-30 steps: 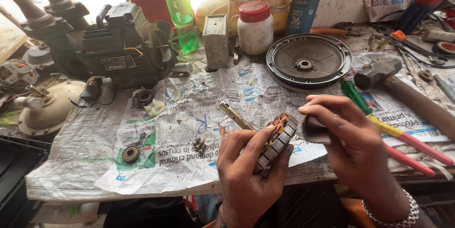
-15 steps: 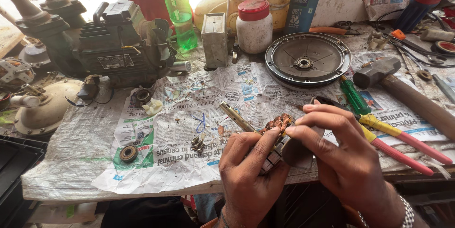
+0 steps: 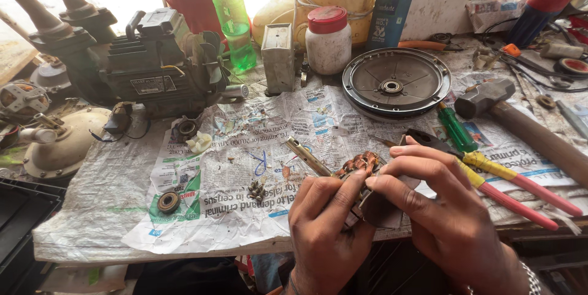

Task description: The person holds a motor armature in the left hand and uses a sanding block in the right hand to smooth the commutator surface. The armature is rotated by hand to sand different sections of the commutator throughout the clip.

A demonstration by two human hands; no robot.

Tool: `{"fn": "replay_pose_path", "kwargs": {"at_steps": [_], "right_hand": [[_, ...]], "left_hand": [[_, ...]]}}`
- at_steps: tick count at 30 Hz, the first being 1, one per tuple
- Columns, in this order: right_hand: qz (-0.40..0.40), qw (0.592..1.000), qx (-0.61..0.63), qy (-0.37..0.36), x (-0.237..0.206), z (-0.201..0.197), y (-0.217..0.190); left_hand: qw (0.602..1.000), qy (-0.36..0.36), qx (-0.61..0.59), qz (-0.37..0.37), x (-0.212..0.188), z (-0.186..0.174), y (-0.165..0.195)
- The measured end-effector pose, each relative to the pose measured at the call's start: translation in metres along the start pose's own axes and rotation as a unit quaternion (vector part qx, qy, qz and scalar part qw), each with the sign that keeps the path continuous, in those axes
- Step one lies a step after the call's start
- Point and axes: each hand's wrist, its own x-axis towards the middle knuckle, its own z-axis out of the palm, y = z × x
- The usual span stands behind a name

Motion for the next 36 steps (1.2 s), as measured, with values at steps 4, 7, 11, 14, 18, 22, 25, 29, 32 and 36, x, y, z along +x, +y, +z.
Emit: {"fn": "replay_pose_path", "kwargs": {"at_steps": [4, 7, 11, 14, 18, 22, 25, 29, 32, 36], "right_hand": [[0.035, 0.999, -0.018, -0.018, 0.006, -0.004, 0.002], [0.012, 0.999, -0.019, -0.037, 0.005, -0.007, 0.003], [0.013, 0.999, 0.016, -0.037, -0.001, -0.007, 0.005], [-0.006, 0.999, 0.014, -0.042, -0.001, -0.008, 0.006], [-0.009, 0.999, -0.002, -0.043, 0.006, -0.01, 0.006], [-0.004, 0.999, -0.004, -0.041, 0.007, -0.009, 0.008], [-0.019, 0.999, 0.023, -0.04, 0.003, -0.006, 0.011], [0.04, 0.999, 0.013, -0.028, 0.003, -0.004, 0.011], [-0.056, 0.997, 0.049, -0.034, 0.008, -0.007, 0.008], [0.008, 0.999, 0.043, -0.028, 0.009, -0.005, 0.01]], "left_hand": [[1.0, -0.003, 0.005, 0.012, 0.0, 0.002, 0.001], [1.0, -0.007, 0.008, 0.021, -0.001, 0.003, 0.003], [1.0, -0.013, 0.015, 0.013, -0.001, 0.004, 0.004], [1.0, -0.007, 0.013, 0.025, -0.001, 0.004, 0.003], [0.999, -0.001, 0.008, 0.033, -0.001, 0.004, 0.002], [1.0, 0.002, 0.007, 0.018, -0.002, 0.004, 0.003], [1.0, 0.0, 0.013, 0.008, -0.003, 0.004, 0.003], [1.0, 0.003, 0.006, 0.022, -0.001, 0.003, 0.003], [0.999, 0.008, 0.003, 0.035, 0.002, 0.002, 0.002], [1.0, 0.001, -0.004, 0.021, 0.004, 0.001, 0.004]]}}
